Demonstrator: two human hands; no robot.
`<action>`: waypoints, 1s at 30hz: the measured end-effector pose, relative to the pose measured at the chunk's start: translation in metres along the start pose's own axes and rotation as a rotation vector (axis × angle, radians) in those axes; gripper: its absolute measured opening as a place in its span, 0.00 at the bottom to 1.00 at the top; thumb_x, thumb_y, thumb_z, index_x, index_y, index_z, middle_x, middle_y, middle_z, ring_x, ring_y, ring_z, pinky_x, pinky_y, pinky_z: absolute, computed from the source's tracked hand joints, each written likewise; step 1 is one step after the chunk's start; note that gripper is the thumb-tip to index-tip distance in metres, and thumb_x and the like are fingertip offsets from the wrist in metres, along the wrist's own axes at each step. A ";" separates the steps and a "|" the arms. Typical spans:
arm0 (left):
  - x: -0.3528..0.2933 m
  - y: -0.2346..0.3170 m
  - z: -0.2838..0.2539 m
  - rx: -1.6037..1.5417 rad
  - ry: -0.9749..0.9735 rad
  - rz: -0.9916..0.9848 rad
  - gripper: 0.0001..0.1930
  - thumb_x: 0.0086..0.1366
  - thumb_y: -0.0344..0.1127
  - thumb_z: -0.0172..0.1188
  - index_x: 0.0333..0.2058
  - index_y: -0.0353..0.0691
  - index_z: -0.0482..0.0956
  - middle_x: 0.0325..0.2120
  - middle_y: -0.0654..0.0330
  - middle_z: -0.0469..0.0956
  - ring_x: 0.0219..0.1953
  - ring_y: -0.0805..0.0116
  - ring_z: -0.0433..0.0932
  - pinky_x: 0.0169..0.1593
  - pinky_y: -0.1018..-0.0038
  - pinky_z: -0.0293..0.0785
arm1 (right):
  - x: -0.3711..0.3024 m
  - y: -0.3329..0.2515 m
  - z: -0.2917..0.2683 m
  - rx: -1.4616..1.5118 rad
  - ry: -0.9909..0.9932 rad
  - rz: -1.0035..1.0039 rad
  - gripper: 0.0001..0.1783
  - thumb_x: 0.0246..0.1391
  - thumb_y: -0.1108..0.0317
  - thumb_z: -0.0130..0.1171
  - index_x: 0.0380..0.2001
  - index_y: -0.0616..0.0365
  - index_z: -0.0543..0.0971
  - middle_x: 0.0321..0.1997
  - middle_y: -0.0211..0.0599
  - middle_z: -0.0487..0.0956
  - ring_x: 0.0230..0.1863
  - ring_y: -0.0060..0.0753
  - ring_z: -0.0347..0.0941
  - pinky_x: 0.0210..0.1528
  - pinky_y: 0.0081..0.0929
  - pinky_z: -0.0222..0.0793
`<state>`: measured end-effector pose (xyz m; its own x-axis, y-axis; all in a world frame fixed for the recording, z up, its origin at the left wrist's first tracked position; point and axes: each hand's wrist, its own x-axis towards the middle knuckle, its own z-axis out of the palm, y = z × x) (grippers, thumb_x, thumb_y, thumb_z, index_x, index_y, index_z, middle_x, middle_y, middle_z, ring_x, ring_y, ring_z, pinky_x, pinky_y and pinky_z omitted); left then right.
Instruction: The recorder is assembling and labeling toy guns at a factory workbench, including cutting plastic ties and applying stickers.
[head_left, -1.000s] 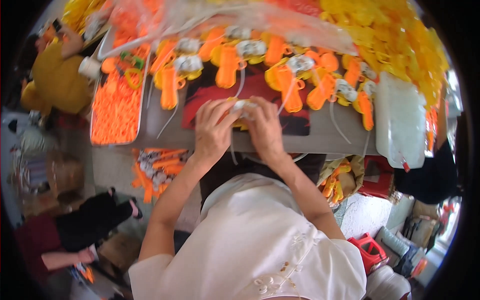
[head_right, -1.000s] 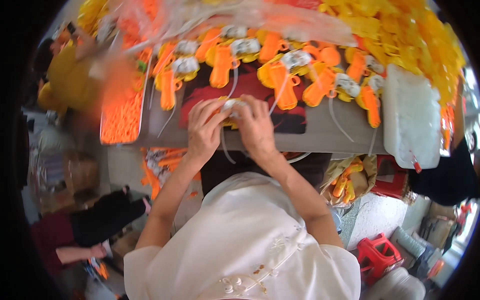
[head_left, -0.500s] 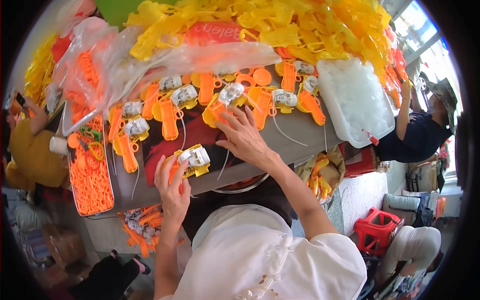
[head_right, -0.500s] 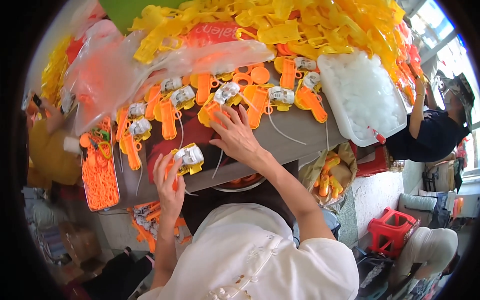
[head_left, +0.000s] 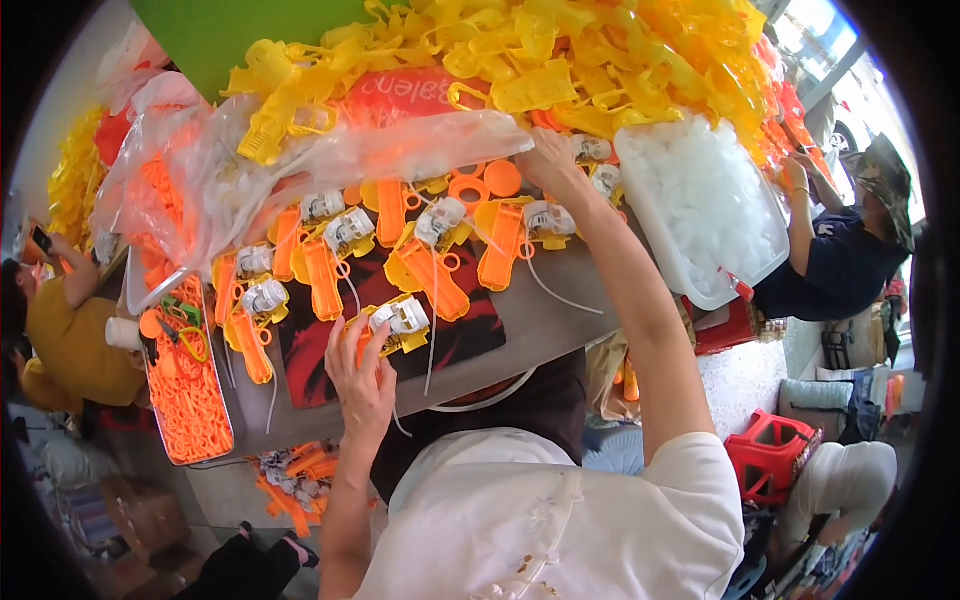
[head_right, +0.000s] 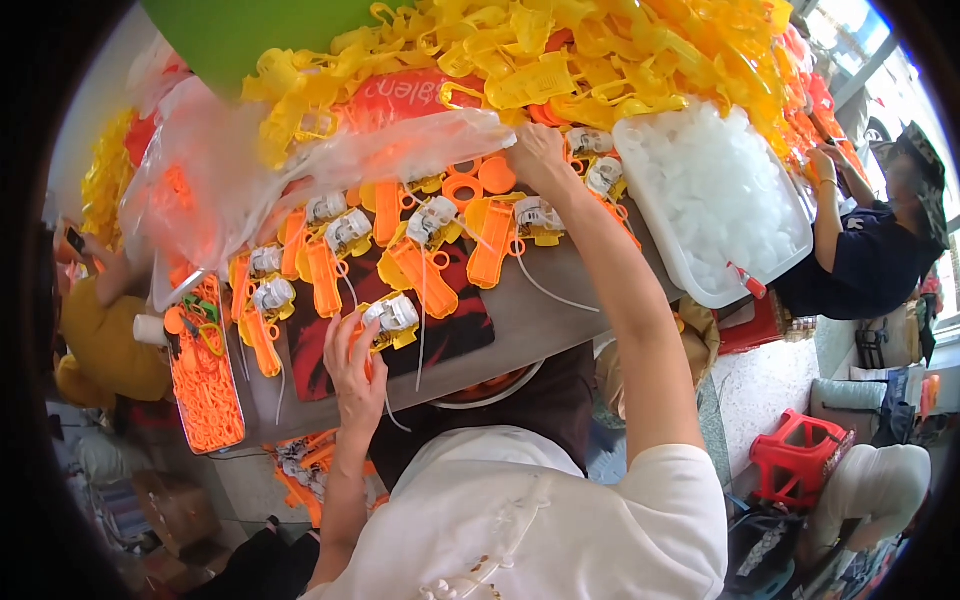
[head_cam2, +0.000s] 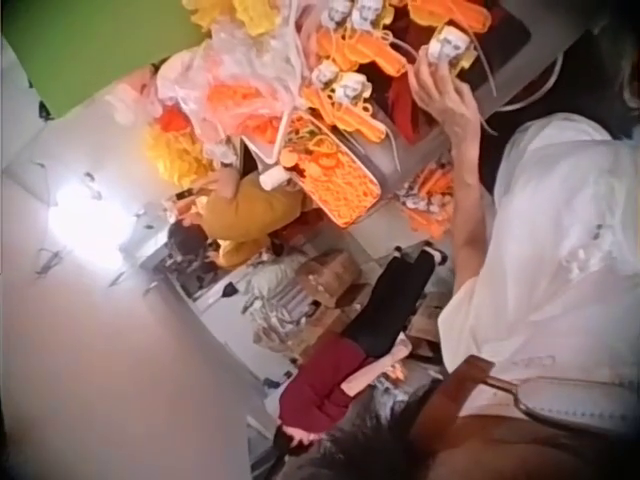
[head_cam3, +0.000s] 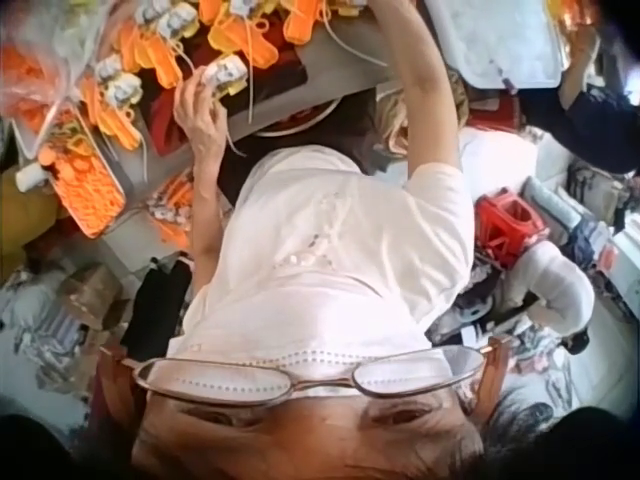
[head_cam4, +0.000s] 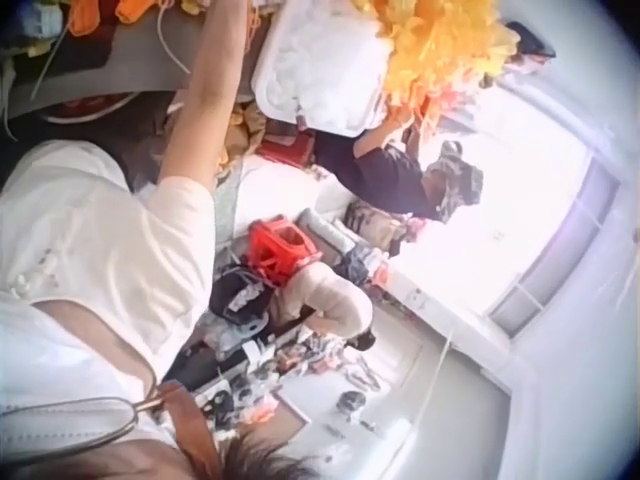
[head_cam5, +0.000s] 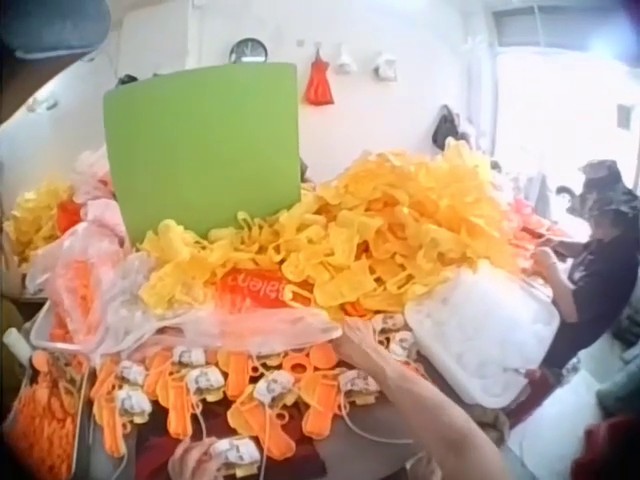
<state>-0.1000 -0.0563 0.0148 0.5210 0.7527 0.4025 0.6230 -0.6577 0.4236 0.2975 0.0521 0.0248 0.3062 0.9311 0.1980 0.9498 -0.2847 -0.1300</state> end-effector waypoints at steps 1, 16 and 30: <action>-0.001 0.000 0.000 -0.011 0.002 -0.005 0.27 0.52 0.21 0.56 0.53 0.44 0.74 0.57 0.55 0.65 0.64 0.47 0.58 0.64 0.53 0.52 | 0.008 0.000 0.003 0.004 -0.033 -0.018 0.12 0.49 0.59 0.59 0.35 0.50 0.81 0.33 0.44 0.81 0.39 0.49 0.78 0.37 0.41 0.72; -0.001 0.000 0.000 -0.019 0.033 -0.017 0.26 0.51 0.21 0.55 0.52 0.44 0.74 0.57 0.54 0.66 0.63 0.46 0.59 0.64 0.53 0.53 | 0.043 0.020 0.014 0.214 0.058 -0.332 0.28 0.36 0.73 0.72 0.45 0.55 0.74 0.48 0.41 0.78 0.51 0.45 0.72 0.48 0.36 0.70; -0.014 -0.007 -0.014 -0.018 0.028 0.017 0.26 0.51 0.21 0.56 0.51 0.44 0.76 0.56 0.54 0.67 0.63 0.47 0.60 0.64 0.54 0.54 | 0.045 0.026 0.079 0.247 0.340 -0.309 0.16 0.42 0.56 0.65 0.36 0.47 0.82 0.35 0.37 0.83 0.39 0.41 0.79 0.41 0.37 0.74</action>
<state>-0.1200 -0.0626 0.0171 0.5146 0.7404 0.4323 0.6035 -0.6710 0.4307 0.3312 0.1045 -0.0470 0.0568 0.8248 0.5625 0.9682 0.0921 -0.2328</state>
